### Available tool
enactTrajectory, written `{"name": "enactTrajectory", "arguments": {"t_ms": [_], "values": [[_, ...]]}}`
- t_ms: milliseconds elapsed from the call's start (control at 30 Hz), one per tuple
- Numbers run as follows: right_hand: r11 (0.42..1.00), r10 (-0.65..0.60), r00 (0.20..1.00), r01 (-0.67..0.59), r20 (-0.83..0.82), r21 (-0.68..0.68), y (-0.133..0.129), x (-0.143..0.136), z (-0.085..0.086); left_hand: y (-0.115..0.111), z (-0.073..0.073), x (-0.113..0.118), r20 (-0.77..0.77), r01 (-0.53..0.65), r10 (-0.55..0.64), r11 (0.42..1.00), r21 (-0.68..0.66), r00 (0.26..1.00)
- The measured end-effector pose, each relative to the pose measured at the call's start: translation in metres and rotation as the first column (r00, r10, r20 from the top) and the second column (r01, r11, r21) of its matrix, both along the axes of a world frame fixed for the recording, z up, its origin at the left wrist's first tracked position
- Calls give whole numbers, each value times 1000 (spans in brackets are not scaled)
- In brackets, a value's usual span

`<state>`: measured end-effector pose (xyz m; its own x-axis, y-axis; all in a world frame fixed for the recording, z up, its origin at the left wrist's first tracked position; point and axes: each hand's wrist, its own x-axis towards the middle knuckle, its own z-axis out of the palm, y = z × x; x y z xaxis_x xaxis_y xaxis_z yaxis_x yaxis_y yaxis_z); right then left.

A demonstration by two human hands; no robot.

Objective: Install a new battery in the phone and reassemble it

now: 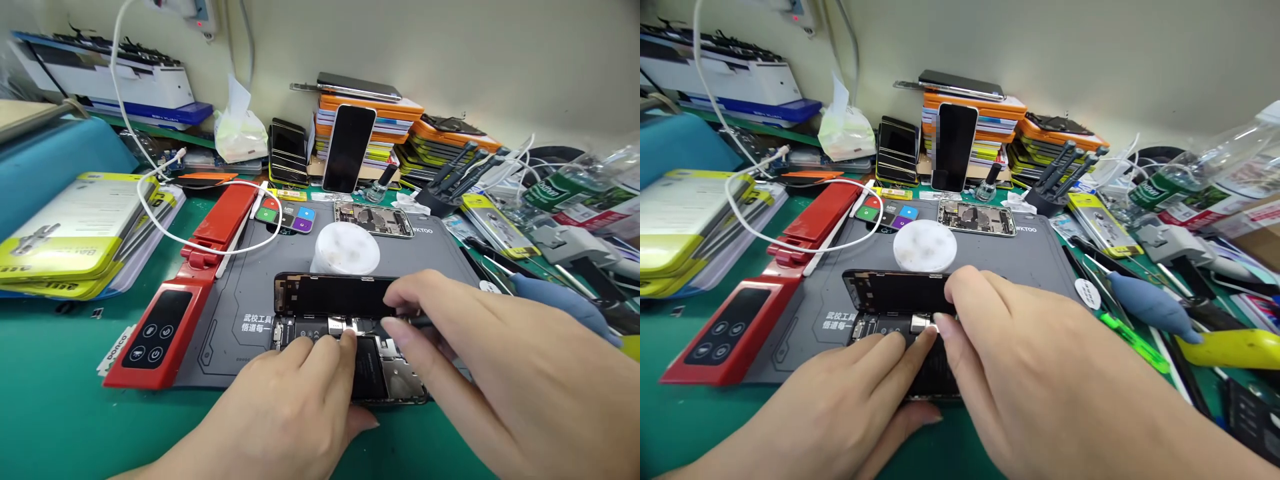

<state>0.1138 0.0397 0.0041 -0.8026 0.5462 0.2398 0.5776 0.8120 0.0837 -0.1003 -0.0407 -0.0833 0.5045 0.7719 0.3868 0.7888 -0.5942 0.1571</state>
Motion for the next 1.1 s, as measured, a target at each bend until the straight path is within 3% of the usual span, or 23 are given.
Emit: {"name": "enactTrajectory", "arguments": {"t_ms": [100,233,533,700,800,867,967,1033,1100], "values": [[998,14,1000,-15,-9,-68,-1,-2,4,0,5,1,-7,3,-3,1000,-4,1000],[999,0,1000,-1,-17,-51,-1,-7,6,0,6,-1,-35,7,-7,1000,-7,999],[996,-38,995,30,-97,-84,-5,-7,4,1,-33,-3,-62,-11,20,991,132,998],[990,-78,983,57,-165,-130,-10,-3,-5,2,-33,-5,-86,-1,14,989,151,996],[983,-112,958,68,-263,-172,-19,2,0,3,-29,-5,-79,-6,19,987,160,997],[977,-153,897,73,-414,-202,-21,9,11,3,-26,-3,-75,-15,30,981,193,997],[949,-306,675,161,-671,-271,-9,25,28,3,-25,-2,-87,-25,43,979,204,995],[892,-449,550,232,-705,-387,12,36,31,2,-25,-1,-100,-31,51,981,192,994],[834,-542,519,233,-661,-501,40,44,23,2,-25,-2,-109,-28,50,980,196,993]]}}
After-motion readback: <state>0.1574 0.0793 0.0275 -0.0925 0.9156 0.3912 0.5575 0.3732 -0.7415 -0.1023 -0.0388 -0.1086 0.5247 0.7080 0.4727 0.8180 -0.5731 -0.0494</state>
